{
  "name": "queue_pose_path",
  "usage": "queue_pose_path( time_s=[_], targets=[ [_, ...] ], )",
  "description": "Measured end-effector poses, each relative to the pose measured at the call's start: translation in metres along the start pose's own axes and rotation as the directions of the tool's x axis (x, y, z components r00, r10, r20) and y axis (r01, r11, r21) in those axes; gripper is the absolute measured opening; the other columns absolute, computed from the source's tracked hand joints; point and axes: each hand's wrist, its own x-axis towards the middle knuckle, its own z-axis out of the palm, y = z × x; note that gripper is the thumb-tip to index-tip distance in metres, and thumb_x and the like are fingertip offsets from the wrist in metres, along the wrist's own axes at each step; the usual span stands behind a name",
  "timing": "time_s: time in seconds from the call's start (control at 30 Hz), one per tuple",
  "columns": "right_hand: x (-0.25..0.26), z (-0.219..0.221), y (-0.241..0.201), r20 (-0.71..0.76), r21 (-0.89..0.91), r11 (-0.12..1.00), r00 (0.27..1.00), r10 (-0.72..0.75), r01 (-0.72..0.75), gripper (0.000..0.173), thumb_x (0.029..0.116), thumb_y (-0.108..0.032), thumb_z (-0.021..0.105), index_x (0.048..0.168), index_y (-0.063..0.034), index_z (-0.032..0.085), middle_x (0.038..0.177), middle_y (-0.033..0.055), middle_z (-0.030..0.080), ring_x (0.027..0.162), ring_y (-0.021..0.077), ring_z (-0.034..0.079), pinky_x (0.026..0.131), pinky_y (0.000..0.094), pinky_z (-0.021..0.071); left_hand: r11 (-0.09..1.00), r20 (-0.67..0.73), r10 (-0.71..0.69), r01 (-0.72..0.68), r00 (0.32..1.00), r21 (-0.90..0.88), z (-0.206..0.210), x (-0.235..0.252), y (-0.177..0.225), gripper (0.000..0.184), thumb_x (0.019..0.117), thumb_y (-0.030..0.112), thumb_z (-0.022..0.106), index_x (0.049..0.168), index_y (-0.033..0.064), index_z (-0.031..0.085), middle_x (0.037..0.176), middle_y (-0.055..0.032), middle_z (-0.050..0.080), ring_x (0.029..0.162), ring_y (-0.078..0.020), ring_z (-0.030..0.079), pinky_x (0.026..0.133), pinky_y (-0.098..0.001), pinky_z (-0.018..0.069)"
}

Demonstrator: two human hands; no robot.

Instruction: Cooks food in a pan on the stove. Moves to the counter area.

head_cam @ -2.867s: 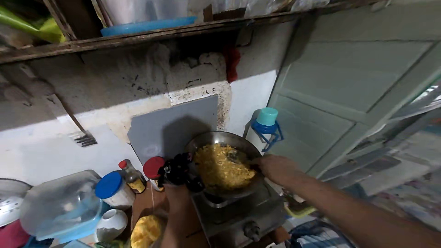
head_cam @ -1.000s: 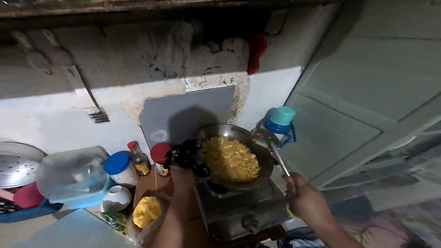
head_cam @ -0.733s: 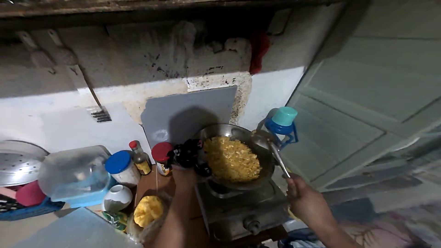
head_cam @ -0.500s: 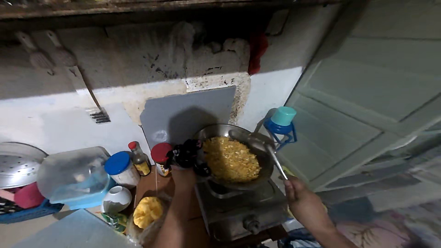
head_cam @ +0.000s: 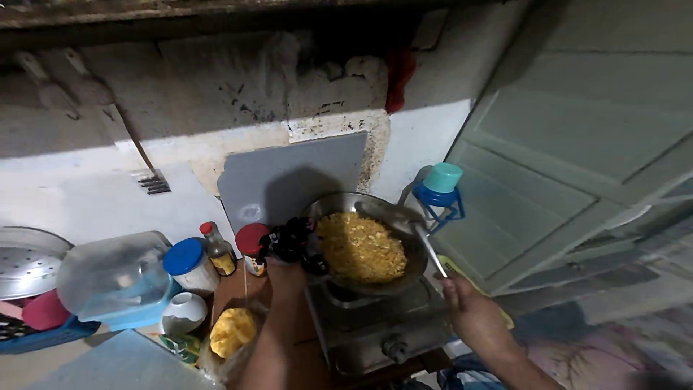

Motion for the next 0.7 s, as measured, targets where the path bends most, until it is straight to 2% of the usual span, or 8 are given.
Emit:
queue_pose_path(
  time_s=[0.03,0.13,0.2,0.3,0.43,0.57,0.63,0.7],
  targets=[
    [-0.001,0.000,-0.001,-0.012,0.013,1.000,1.000,-0.003,0.003,0.038,0.1110,-0.023,0.038,0.129,0.0030,0.060,0.086,0.0272,0.065,0.077,0.0476,0.065,0.072,0.0679,0.0511,1.000,-0.001,0.000,0.000,1.000,0.010,0.000,-0.001,0.000,0.040,0.0921,0.008,0.073,0.129,-0.0017,0.059,0.113,-0.0183,0.068,0.104,-0.0250,0.066,0.091,-0.0451,0.0546],
    [0.002,-0.002,-0.007,0.246,-0.140,0.985,0.961,0.129,-0.096,0.043,0.1129,-0.027,0.036,0.139,0.0009,0.055,0.106,0.0312,0.068,0.102,0.0507,0.068,0.090,0.0658,0.0510,0.999,0.004,-0.038,0.038,0.999,0.035,-0.001,-0.003,0.004,0.041,0.0933,0.008,0.071,0.130,-0.0032,0.057,0.115,-0.0198,0.067,0.106,-0.0264,0.065,0.093,-0.0459,0.0534],
    [0.001,-0.003,-0.004,0.200,-0.125,0.988,0.973,0.112,-0.088,0.041,0.1125,-0.027,0.038,0.136,-0.0001,0.058,0.102,0.0295,0.069,0.097,0.0493,0.069,0.087,0.0658,0.0521,0.998,0.002,-0.050,0.050,0.999,0.042,-0.001,-0.002,0.005,0.040,0.0934,0.008,0.071,0.129,-0.0033,0.058,0.114,-0.0200,0.067,0.106,-0.0269,0.065,0.093,-0.0461,0.0535],
    [-0.005,-0.001,-0.001,-0.052,0.040,0.999,0.999,-0.006,0.008,0.036,0.1102,-0.019,0.039,0.125,0.0052,0.061,0.084,0.0268,0.064,0.074,0.0454,0.065,0.070,0.0660,0.0512,0.998,0.009,-0.038,0.038,0.999,0.054,-0.003,-0.003,0.005,0.037,0.0939,0.008,0.071,0.127,-0.0032,0.059,0.110,-0.0191,0.067,0.102,-0.0260,0.065,0.090,-0.0452,0.0544],
    [-0.004,-0.003,-0.007,0.252,-0.148,0.980,0.953,0.170,-0.136,0.043,0.1127,-0.030,0.036,0.137,-0.0011,0.056,0.108,0.0295,0.069,0.104,0.0494,0.067,0.091,0.0655,0.0509,0.997,0.000,-0.066,0.066,0.998,0.037,-0.002,-0.004,0.008,0.039,0.0938,0.008,0.072,0.129,-0.0022,0.058,0.112,-0.0182,0.067,0.103,-0.0254,0.066,0.091,-0.0447,0.0542],
    [-0.012,0.006,0.004,-0.048,0.031,1.000,0.999,-0.002,0.004,0.040,0.1108,-0.023,0.037,0.124,0.0056,0.061,0.087,0.0279,0.066,0.077,0.0468,0.066,0.071,0.0661,0.0526,0.993,0.017,-0.062,0.060,0.998,0.100,-0.004,-0.005,0.010,0.036,0.0946,0.008,0.070,0.127,-0.0031,0.060,0.112,-0.0196,0.067,0.104,-0.0267,0.065,0.091,-0.0453,0.0536],
    [-0.012,0.004,-0.001,0.101,-0.028,0.997,0.992,0.074,-0.071,0.041,0.1120,-0.024,0.037,0.130,0.0062,0.058,0.097,0.0327,0.067,0.091,0.0527,0.068,0.082,0.0691,0.0514,0.994,0.012,-0.054,0.053,0.998,0.097,-0.003,-0.004,0.009,0.037,0.0948,0.008,0.070,0.128,-0.0044,0.058,0.113,-0.0209,0.067,0.104,-0.0279,0.065,0.091,-0.0462,0.0534],
    [-0.008,0.004,-0.002,0.195,-0.102,0.988,0.971,0.135,-0.117,0.042,0.1126,-0.029,0.037,0.132,0.0017,0.059,0.104,0.0309,0.069,0.100,0.0512,0.068,0.088,0.0671,0.0513,0.996,-0.004,-0.036,0.036,0.999,0.079,-0.002,-0.003,0.007,0.038,0.0947,0.008,0.070,0.128,-0.0040,0.058,0.113,-0.0205,0.067,0.105,-0.0275,0.065,0.092,-0.0458,0.0534]
  ],
)
